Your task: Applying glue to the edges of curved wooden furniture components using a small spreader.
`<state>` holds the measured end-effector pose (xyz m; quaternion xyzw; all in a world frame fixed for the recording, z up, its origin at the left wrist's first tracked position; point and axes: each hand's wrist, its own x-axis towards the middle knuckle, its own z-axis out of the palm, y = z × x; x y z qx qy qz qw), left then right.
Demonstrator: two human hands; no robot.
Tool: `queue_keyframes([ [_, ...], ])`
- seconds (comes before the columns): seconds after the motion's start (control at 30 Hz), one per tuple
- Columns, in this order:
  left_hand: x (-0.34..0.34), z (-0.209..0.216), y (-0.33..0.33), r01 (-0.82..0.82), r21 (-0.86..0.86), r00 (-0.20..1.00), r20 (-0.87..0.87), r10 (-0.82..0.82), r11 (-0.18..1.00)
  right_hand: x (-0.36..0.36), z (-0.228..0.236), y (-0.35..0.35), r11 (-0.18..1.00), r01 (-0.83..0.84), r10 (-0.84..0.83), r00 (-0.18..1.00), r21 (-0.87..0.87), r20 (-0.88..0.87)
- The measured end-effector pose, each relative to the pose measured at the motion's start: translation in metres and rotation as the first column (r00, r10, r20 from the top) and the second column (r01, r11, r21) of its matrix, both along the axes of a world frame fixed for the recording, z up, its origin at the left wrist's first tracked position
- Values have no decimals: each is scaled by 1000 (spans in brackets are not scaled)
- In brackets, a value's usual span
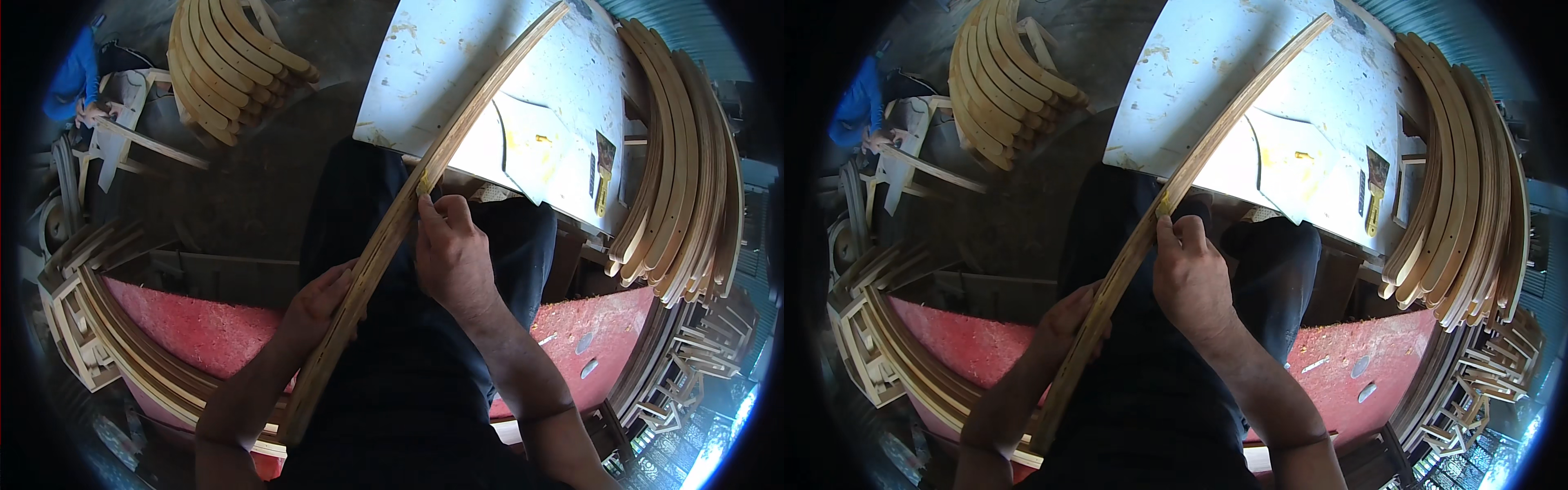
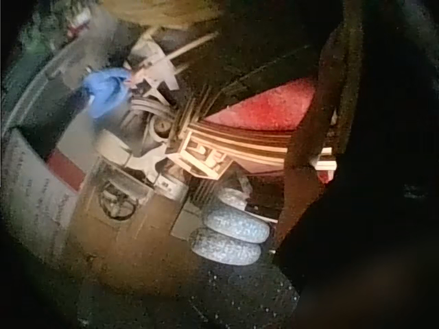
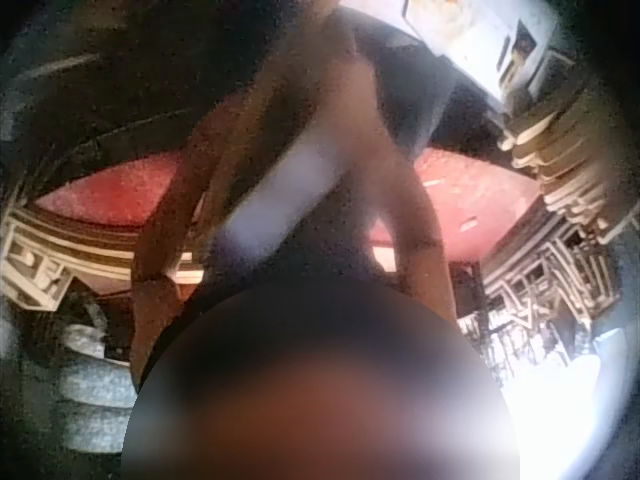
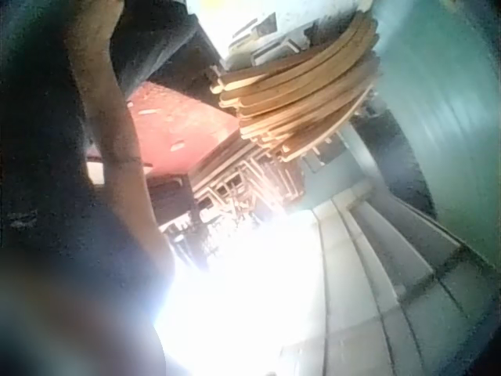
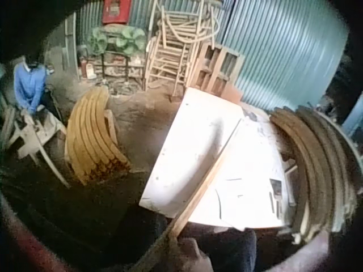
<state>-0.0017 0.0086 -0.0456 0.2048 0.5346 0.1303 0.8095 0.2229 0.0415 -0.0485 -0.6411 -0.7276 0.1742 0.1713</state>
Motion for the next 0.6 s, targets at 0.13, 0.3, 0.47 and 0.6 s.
queue_keyframes([
  [0.13,0,-1,0,-7,-1,1000,11,7,1000,-1,0,0,998,-53,52,997,23,58],
  [0.3,1,0,0,-4,18,1000,10,4,1000,-5,1,-4,996,-92,91,991,14,100],
  [0.47,1,2,-1,4,43,1000,9,-4,999,-7,9,-5,995,-92,95,986,-26,138],
  [0.6,1,0,-1,2,34,1000,18,-3,999,-7,13,-8,992,-111,118,982,-59,146],
])
